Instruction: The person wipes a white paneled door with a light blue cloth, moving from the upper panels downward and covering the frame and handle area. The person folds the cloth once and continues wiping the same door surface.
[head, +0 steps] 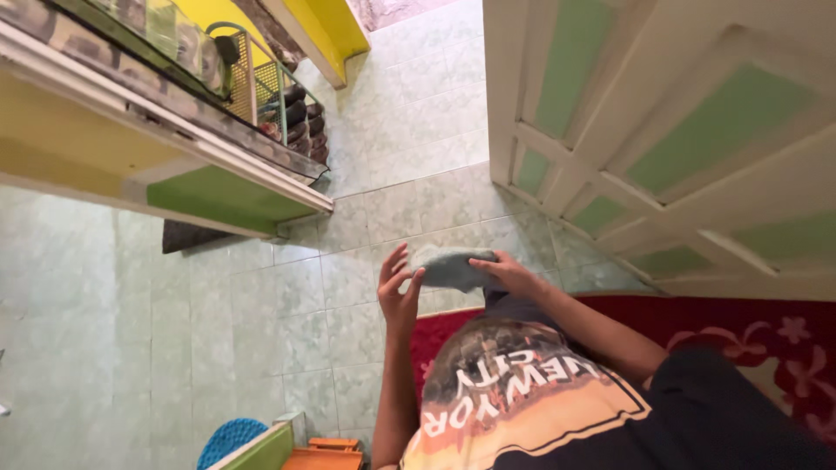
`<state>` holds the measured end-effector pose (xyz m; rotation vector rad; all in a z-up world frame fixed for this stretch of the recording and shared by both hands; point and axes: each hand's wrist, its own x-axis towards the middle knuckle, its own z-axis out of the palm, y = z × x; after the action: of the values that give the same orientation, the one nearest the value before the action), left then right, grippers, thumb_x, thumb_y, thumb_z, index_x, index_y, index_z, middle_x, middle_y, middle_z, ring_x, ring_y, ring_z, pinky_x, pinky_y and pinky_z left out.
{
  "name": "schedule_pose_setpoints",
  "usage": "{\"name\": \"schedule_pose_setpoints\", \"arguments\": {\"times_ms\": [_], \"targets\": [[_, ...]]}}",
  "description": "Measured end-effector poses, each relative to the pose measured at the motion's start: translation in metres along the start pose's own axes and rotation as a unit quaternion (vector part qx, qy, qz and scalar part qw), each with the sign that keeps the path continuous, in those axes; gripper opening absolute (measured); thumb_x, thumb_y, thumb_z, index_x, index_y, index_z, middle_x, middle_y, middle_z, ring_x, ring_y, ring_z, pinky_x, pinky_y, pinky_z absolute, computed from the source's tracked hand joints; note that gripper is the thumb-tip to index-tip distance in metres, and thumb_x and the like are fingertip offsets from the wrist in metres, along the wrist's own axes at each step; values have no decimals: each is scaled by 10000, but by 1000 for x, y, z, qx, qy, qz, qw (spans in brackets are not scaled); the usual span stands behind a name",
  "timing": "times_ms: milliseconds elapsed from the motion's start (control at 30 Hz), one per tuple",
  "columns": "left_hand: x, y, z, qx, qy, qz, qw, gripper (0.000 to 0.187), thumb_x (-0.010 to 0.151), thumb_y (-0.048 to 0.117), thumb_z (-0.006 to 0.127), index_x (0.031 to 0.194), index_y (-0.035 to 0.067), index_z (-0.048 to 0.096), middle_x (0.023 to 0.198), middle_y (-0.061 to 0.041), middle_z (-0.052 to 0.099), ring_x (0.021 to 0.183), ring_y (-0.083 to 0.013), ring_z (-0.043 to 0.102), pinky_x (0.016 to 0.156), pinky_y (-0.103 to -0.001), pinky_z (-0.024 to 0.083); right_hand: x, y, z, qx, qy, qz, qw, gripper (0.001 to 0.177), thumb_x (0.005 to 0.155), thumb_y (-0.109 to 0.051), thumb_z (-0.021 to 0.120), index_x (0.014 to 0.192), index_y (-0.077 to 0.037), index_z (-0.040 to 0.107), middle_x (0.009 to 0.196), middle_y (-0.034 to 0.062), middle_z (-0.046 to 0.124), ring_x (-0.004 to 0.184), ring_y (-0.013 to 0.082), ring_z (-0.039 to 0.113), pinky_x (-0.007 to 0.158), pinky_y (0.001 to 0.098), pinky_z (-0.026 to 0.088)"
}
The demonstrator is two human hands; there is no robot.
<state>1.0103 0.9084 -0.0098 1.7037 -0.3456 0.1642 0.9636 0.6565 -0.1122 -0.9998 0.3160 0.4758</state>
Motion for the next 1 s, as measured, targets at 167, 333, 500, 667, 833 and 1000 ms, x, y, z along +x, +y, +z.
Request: {"name": "schedule_pose_setpoints", "arguments": {"times_ms": [167, 333, 500, 667, 833, 1000], "targets": [[74, 0, 8, 100, -39, 89, 990, 168, 796, 60, 855, 779, 10, 695, 1250, -128, 713, 1200, -321, 643, 968, -415, 528, 36, -82, 15, -336, 7, -216, 917, 918, 821, -311, 839, 1567, -124, 339, 1507, 128, 511, 1389, 241, 478, 1132, 396, 397], [136, -10, 20, 88, -112, 101, 985, 163, 787, 30, 858, 799, -3, 699, 1101, -97, 762, 1053, -267, 704, 878, -368, 557, 66, -148, 41, -545, 25, -318, 776, 960, 725, -325, 918, 1522, -102, 430, 1510, 165, 513, 1439, 337, 437, 1166, 466, 336], [173, -33, 22, 1, -148, 65, 987, 135, 826, -47, 793, 938, -38, 718, 1105, -104, 751, 948, -219, 744, 799, -305, 602, 101, -162, 36, -535, 9, -272, 800, 695, 744, -285, 888, 1365, -99, 639, 1140, 122, 732, 1072, 272, 676, 938, 394, 528], [210, -78, 23, -83, -177, -21, 980, 151, 867, -54, 776, 1015, -25, 761, 1096, -87, 754, 892, -130, 721, 768, -270, 608, 116, -156, -1, -414, 74, -148, 895, 312, 773, -184, 889, 1013, -30, 761, 857, 59, 753, 782, 138, 662, 716, 308, 542], [247, -132, 22, -156, -224, -110, 956, 124, 901, -46, 757, 1024, -48, 761, 1126, -78, 735, 863, -79, 660, 704, -220, 548, 136, -126, -21, -130, 78, -173, 973, 315, 825, -64, 846, 1097, -13, 696, 951, 55, 725, 866, 135, 663, 764, 317, 551], [303, -159, 12, -227, -279, -152, 921, 144, 926, -39, 735, 1069, -55, 740, 1169, -53, 689, 920, -73, 646, 762, -215, 539, 171, -94, -4, 248, 18, -227, 942, 400, 961, 4, 754, 1303, -26, 549, 1173, 111, 670, 1070, 222, 700, 930, 409, 586]]}}
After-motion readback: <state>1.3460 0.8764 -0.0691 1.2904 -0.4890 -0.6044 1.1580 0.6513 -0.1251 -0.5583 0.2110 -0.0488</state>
